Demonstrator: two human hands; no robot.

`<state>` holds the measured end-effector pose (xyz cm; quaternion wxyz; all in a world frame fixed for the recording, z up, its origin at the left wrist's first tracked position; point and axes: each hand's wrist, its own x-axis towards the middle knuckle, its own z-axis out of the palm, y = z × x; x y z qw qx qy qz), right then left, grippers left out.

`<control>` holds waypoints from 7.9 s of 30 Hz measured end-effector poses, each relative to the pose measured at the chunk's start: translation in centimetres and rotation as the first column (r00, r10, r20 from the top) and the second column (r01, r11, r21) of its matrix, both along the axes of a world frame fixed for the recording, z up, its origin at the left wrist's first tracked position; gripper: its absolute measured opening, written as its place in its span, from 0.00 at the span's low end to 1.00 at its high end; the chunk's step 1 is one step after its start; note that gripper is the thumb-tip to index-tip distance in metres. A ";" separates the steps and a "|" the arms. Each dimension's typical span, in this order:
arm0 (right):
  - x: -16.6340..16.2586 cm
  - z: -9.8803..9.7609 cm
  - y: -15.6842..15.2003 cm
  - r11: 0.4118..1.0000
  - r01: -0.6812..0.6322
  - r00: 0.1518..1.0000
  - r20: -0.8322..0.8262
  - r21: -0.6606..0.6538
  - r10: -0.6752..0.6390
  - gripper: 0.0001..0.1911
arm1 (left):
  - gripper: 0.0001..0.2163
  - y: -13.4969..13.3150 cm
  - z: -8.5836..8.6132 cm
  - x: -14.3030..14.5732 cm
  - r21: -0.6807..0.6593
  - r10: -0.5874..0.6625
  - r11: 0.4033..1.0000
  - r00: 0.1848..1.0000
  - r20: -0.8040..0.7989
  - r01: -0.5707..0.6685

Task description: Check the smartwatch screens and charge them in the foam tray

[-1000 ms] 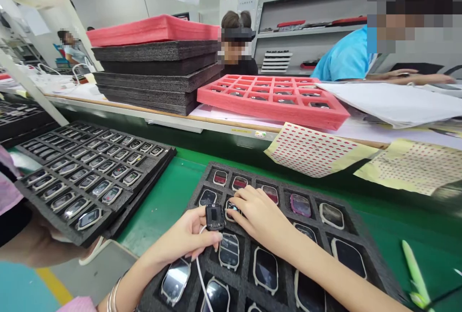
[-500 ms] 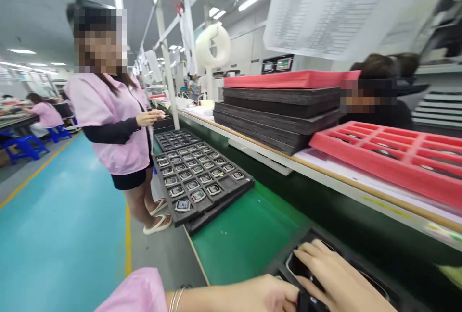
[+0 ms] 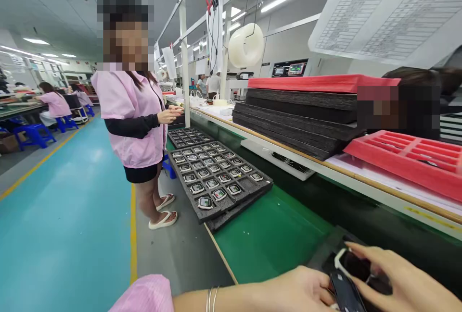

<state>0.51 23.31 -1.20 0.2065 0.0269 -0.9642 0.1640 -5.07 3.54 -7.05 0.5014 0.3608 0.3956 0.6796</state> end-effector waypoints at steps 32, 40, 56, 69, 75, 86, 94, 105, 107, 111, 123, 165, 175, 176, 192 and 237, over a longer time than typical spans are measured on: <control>8.5 0.1 -7.9 0.949 -0.266 0.954 0.095 -0.172 0.284 0.20 | 0.16 -3.2 2.7 2.7 -0.177 -0.016 0.984 0.978 -0.210 -0.022; 8.7 -2.2 -7.9 0.913 -0.282 0.959 -0.108 -0.295 0.262 0.27 | 0.16 -3.4 2.4 2.6 -0.240 -0.081 0.970 0.982 -0.170 0.038; 10.1 -1.7 -9.3 0.957 -0.176 0.984 -0.025 -0.232 0.175 0.25 | 0.10 -3.7 1.5 3.1 -0.156 -0.038 0.988 0.984 -0.175 0.010; 4.2 -0.8 -4.6 0.985 0.159 0.983 0.101 -0.065 -0.152 0.18 | 0.09 -5.8 3.3 3.9 -0.258 -0.233 0.955 0.906 -0.354 0.145; 5.0 -0.4 -6.3 0.994 0.064 0.985 0.157 0.084 -0.077 0.10 | 0.09 -6.7 1.8 4.1 -0.242 -0.181 0.964 0.943 -0.280 0.113; 4.8 0.7 -10.5 0.969 -0.045 0.909 0.412 0.244 -0.061 0.02 | 0.13 -6.7 1.3 4.1 -0.151 0.007 0.988 0.998 -0.067 -0.018; 6.5 1.8 -7.7 0.981 0.066 0.973 0.231 -0.183 -0.023 0.16 | 0.09 -6.2 1.5 3.7 -0.127 0.080 0.989 0.996 0.025 -0.076; 8.8 3.0 -10.4 0.978 -0.019 0.984 0.167 -0.207 0.054 0.20 | 0.16 -5.7 2.0 3.8 -0.182 -0.066 0.981 0.998 -0.021 0.061; 8.9 2.6 -10.1 0.967 0.058 0.990 0.137 -0.247 -0.025 0.22 | 0.14 -5.6 2.0 3.9 -0.182 -0.001 0.983 1.000 0.024 0.005; 9.3 2.2 -9.7 0.771 0.177 0.984 0.124 -0.611 -0.128 0.24 | 0.11 -5.5 1.8 4.1 -0.177 0.133 0.976 0.990 0.040 -0.124; 9.7 0.3 -11.8 0.128 0.188 0.982 0.188 -0.974 -0.012 0.22 | 0.15 -5.7 0.9 4.5 -0.159 0.312 0.934 0.948 -0.064 -0.319; 11.7 -0.3 -11.3 0.104 0.124 0.857 0.159 -0.987 0.491 0.26 | 0.26 -7.2 1.5 4.6 -0.233 0.274 0.915 0.932 -0.238 -0.328; 11.9 0.8 -12.1 0.304 -0.001 0.890 0.138 -0.953 0.435 0.27 | 0.29 -7.3 1.7 4.2 -0.279 0.143 0.937 0.959 -0.243 -0.211; 11.9 0.9 -12.1 0.317 -0.001 0.892 0.142 -0.949 0.429 0.26 | 0.29 -7.3 1.7 4.2 -0.280 0.134 0.939 0.961 -0.240 -0.200; 10.9 0.2 -10.3 -0.008 -0.035 0.989 -0.036 -0.999 0.141 0.17 | 0.17 -5.6 2.7 4.4 -0.152 0.103 0.982 0.994 -0.039 -0.107; 11.0 -0.3 -10.5 -0.158 0.111 0.992 0.100 -0.981 0.079 0.12 | 0.32 -5.8 1.9 5.1 -0.208 0.141 0.965 0.986 -0.090 -0.157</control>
